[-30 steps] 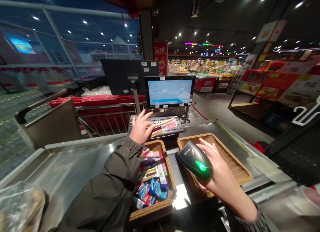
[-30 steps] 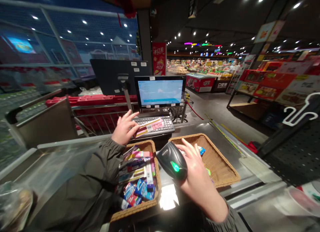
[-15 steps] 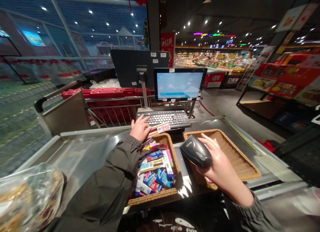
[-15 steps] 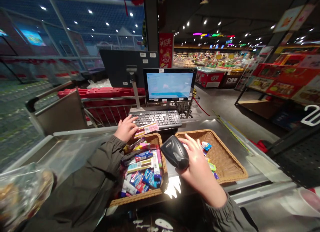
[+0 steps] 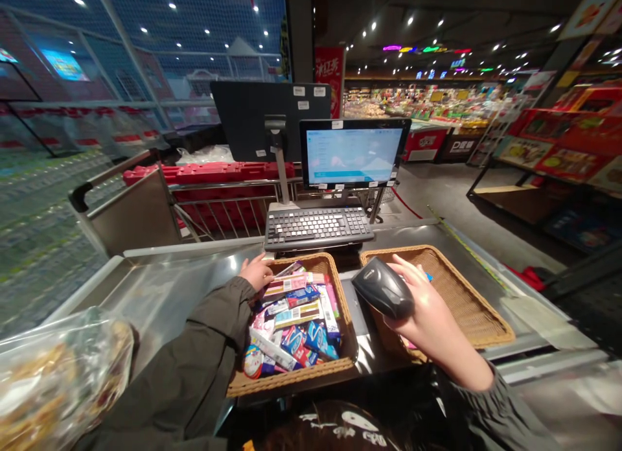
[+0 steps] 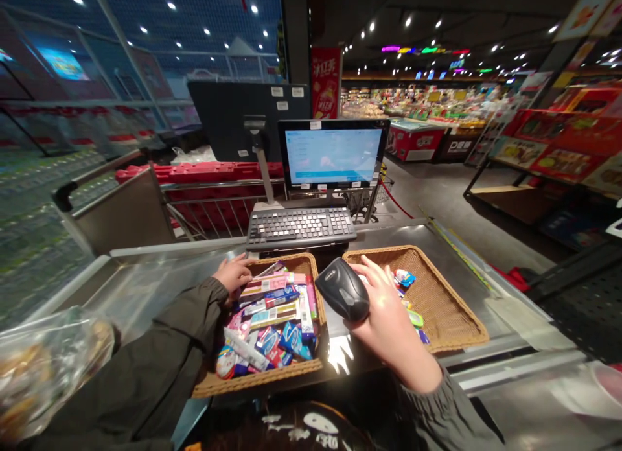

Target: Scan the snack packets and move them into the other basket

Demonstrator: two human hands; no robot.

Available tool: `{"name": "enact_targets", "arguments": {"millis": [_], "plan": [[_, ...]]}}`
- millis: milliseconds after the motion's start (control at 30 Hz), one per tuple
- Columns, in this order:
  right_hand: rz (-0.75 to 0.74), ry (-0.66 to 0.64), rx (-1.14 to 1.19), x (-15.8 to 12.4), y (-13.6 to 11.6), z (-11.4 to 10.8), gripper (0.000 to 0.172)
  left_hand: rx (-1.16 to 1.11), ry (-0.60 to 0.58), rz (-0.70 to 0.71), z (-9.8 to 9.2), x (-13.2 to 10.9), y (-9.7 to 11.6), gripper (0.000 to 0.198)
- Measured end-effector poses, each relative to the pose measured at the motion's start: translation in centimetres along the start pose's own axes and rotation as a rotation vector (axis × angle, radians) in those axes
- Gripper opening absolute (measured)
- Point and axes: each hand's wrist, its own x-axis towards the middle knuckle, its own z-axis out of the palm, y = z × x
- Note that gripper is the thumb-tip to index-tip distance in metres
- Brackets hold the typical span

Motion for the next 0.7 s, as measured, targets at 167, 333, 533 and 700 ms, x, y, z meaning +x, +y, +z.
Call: {"name": "enact_targets", "arguments": {"millis": [167, 333, 533, 700], "plan": [[0.005, 0.058, -0.005, 0.2, 0.7, -0.7, 0.05, 0.056, 0.192, 0.07, -0.5, -0.6, 1.0, 0.028], [0.088, 0.157, -0.051, -0.8, 2.8, -2.8, 0.052, 0.016, 0.24, 0.267, -2.2, 0.5, 5.3, 0.029], [0.248, 0.233, -0.137, -3.9, 6.3, -5.5, 0.05, -0.042, 0.136, 0.558, -2.0, 3.1, 13.6, 0.027], [0.325, 0.26, -0.18, -6.7, 8.6, -6.8, 0.047, -0.045, 0.029, 0.783, 0.4, 5.6, 22.3, 0.024]]}}
